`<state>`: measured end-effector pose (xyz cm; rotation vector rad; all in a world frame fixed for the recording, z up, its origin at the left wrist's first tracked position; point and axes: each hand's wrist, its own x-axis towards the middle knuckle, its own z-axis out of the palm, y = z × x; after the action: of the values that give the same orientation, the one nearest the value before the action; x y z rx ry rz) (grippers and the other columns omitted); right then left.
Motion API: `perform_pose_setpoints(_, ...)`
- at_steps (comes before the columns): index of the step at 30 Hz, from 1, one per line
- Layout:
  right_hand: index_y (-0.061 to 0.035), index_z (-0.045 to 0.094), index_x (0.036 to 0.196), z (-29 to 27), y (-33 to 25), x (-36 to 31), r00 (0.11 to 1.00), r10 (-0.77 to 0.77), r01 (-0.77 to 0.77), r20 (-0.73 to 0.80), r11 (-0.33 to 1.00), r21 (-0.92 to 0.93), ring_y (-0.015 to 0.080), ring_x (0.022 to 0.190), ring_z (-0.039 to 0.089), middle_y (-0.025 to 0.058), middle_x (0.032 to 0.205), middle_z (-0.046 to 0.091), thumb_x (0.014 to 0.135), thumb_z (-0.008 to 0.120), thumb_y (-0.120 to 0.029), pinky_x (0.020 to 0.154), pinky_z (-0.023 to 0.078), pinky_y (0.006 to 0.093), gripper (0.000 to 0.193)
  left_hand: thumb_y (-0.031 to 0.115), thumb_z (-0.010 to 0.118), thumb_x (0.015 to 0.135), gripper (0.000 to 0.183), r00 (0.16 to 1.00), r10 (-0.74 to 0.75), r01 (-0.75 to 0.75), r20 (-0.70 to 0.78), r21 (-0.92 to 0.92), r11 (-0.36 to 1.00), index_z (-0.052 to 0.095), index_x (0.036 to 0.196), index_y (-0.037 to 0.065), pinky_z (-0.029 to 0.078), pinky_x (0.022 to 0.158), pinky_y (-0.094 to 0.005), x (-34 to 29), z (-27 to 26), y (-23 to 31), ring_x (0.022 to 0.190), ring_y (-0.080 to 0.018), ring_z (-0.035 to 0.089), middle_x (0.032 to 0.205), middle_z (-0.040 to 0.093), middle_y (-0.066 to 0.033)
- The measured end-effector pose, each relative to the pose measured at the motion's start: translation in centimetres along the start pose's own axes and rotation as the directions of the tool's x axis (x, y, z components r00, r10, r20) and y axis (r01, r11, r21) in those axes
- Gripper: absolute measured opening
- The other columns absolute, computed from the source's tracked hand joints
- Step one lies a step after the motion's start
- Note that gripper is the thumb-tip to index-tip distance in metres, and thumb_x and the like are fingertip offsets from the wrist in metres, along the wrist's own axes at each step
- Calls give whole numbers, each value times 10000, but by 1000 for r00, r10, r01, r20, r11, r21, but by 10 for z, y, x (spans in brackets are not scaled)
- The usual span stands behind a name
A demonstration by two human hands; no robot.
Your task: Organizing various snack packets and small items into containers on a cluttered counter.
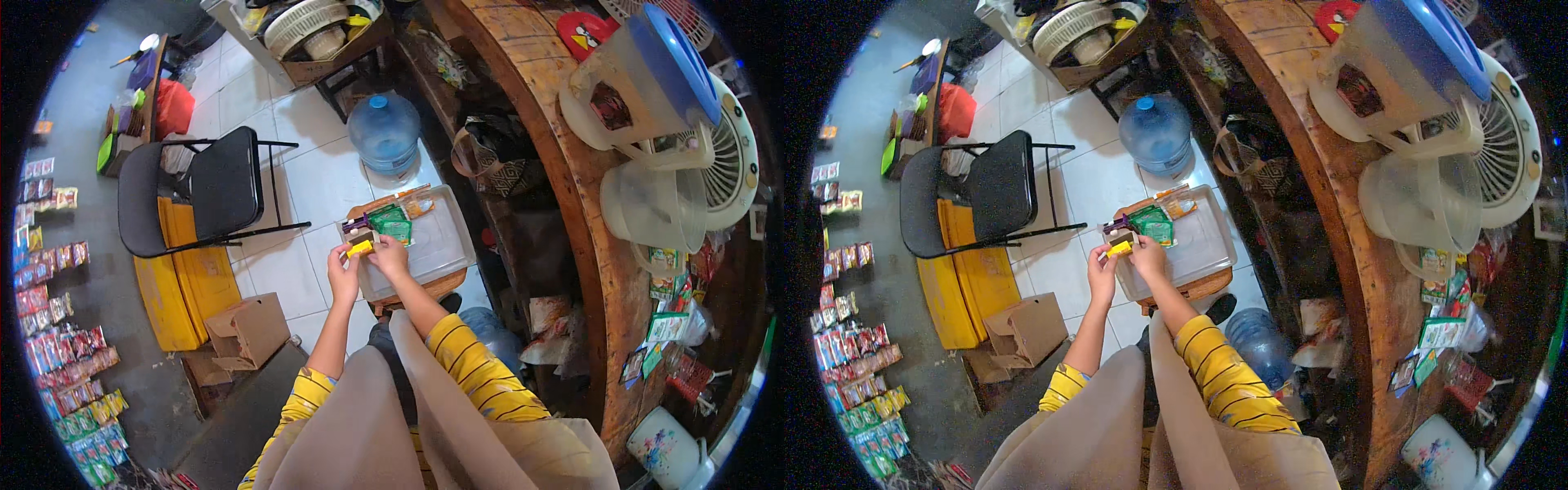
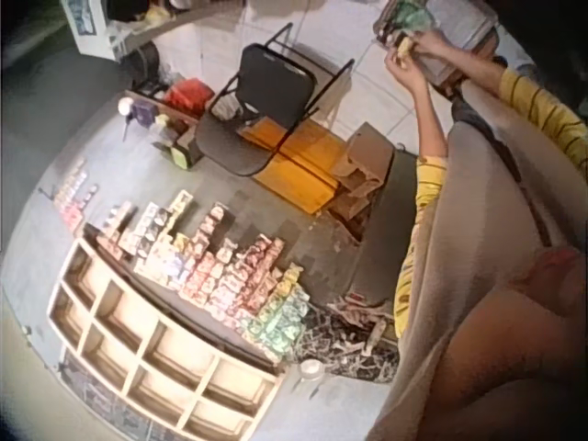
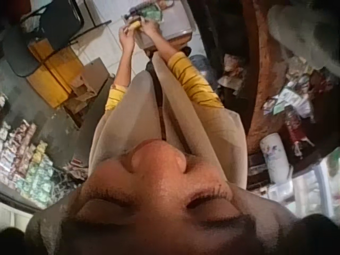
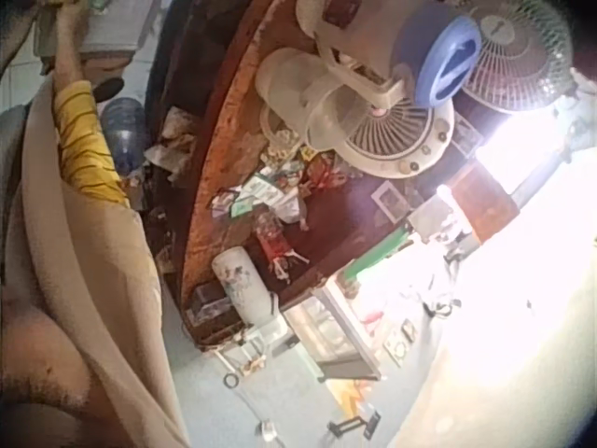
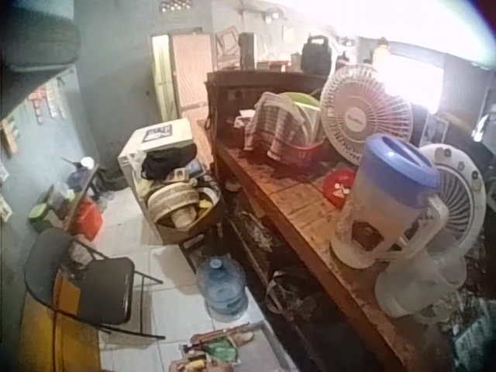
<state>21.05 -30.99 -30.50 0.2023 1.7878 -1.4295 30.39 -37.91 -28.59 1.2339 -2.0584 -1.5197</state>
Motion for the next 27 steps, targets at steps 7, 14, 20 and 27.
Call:
perform_pose_setpoints(7, -16, 480, 1202, -43, 6, -21, 989, -126, 124, 77, 992, 21, 188, 874, 582, 93, 1042, 580, 828, 596, -221, 736, 482, 301, 442, 126, 612, 802, 277, 996, 62, -71, 64, 142, 987, 528, 1054, 46, 371, 930, -361, -10, -14, 26, 1095, -239, 451, 1147, 492, -115)
perform_pose_setpoints(14, -42, 547, 1123, -273, -100, -262, 794, -521, 495, -314, 853, -164, 185, 928, 581, 102, 1041, 581, 807, 595, -128, 830, 467, 317, 332, 32, 560, 759, 211, 680, 448, -588, 580, 67, 806, 541, 969, 27, 357, 914, -386, -68, 13, 237, 1076, -327, 469, 1133, 515, -162)
perform_pose_setpoints(20, -8, 603, 980, -454, -141, -341, 302, -729, 39, -614, 653, -757, 259, 844, 604, 143, 949, 610, 774, 574, -86, 749, 480, 363, 222, 8, 618, 701, 238, -208, 606, -806, 768, -485, 339, 582, 927, 73, 433, 842, -373, -164, 136, 370, 1003, -308, 514, 1113, 536, -105)
perform_pose_setpoints(27, -64, 615, 1058, -642, -172, -297, 491, -334, -547, -805, 601, -583, 349, 1102, 502, 177, 1159, 550, 793, 462, -173, 934, 390, 420, 325, 82, 561, 740, 243, -138, 628, -988, 766, -154, -29, 589, 981, 72, 446, 820, -423, -237, 352, 438, 994, -321, 515, 1090, 532, -113)
